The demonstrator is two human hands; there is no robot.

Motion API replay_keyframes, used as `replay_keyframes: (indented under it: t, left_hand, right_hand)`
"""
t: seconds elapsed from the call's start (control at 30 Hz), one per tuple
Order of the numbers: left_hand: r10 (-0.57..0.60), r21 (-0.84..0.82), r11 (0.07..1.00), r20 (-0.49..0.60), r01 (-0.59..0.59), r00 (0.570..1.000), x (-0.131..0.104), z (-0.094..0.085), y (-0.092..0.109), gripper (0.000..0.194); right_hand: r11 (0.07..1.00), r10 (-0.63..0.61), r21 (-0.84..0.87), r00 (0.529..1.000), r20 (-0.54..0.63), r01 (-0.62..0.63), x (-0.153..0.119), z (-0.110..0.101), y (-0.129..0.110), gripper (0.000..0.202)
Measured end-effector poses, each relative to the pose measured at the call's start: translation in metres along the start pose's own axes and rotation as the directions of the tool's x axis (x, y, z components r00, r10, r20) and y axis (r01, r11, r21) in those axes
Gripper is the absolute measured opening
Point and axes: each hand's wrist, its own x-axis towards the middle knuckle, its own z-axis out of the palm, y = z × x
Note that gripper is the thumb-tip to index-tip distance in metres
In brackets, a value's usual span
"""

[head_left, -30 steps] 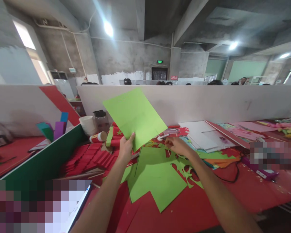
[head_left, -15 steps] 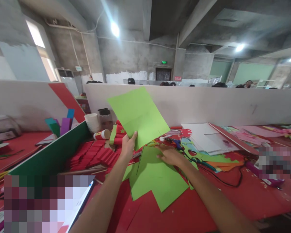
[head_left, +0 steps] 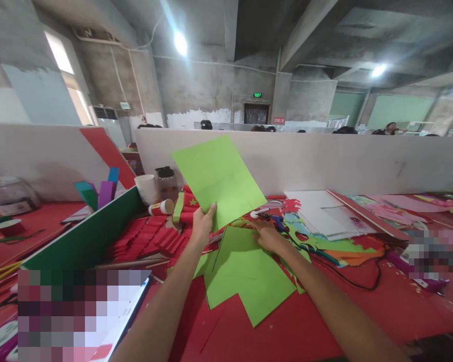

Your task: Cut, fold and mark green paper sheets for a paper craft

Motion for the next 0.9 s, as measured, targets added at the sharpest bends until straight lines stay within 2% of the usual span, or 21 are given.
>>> replay_keyframes:
  t: [0.13,0.23,0.33,0.43,0.53,0.63,0.77,0.9]
  left_hand:
    - [0.021,-0.054,0.998,0.015,-0.020,1.000,0.001,0.001,0.000,0.037]
    - [0.030,-0.086,0.996,0.024,-0.028,0.999,0.002,0.000,-0.001,0.035]
    - [0.035,-0.100,0.995,0.039,-0.031,0.999,0.003,-0.002,-0.003,0.038]
    - [0.027,-0.068,0.997,0.038,-0.025,0.999,0.005,-0.003,-0.006,0.040]
    - [0.034,-0.085,0.996,0.044,-0.030,0.998,0.003,-0.001,-0.005,0.033]
    - [0.039,-0.101,0.994,0.037,-0.035,0.999,-0.001,0.003,-0.002,0.025]
    - [0.022,-0.063,0.998,0.044,-0.020,0.999,-0.006,0.005,0.002,0.021]
    - [0.012,-0.037,0.999,0.031,-0.010,0.999,-0.006,0.004,0.003,0.020]
  right_hand:
    - [0.976,-0.027,0.215,1.000,-0.002,0.026,0.001,-0.008,0.000,0.030]
    - [0.933,-0.052,0.358,0.995,0.085,0.018,0.000,-0.012,-0.003,0.024]
    - [0.909,-0.111,0.416,0.979,0.171,0.031,-0.002,-0.012,-0.011,0.023]
    - [0.922,-0.143,0.383,0.970,0.194,0.059,-0.004,-0.009,-0.019,0.024]
    - [0.942,-0.125,0.330,0.971,0.206,0.051,-0.005,-0.006,-0.022,0.026]
    - [0.978,-0.097,0.196,0.984,0.153,0.066,-0.002,-0.010,-0.020,0.029]
    - [0.992,-0.114,-0.049,0.988,0.105,0.120,0.017,-0.021,-0.021,0.036]
    - [0.985,-0.150,-0.053,0.971,0.184,0.162,0.046,-0.021,-0.030,0.039]
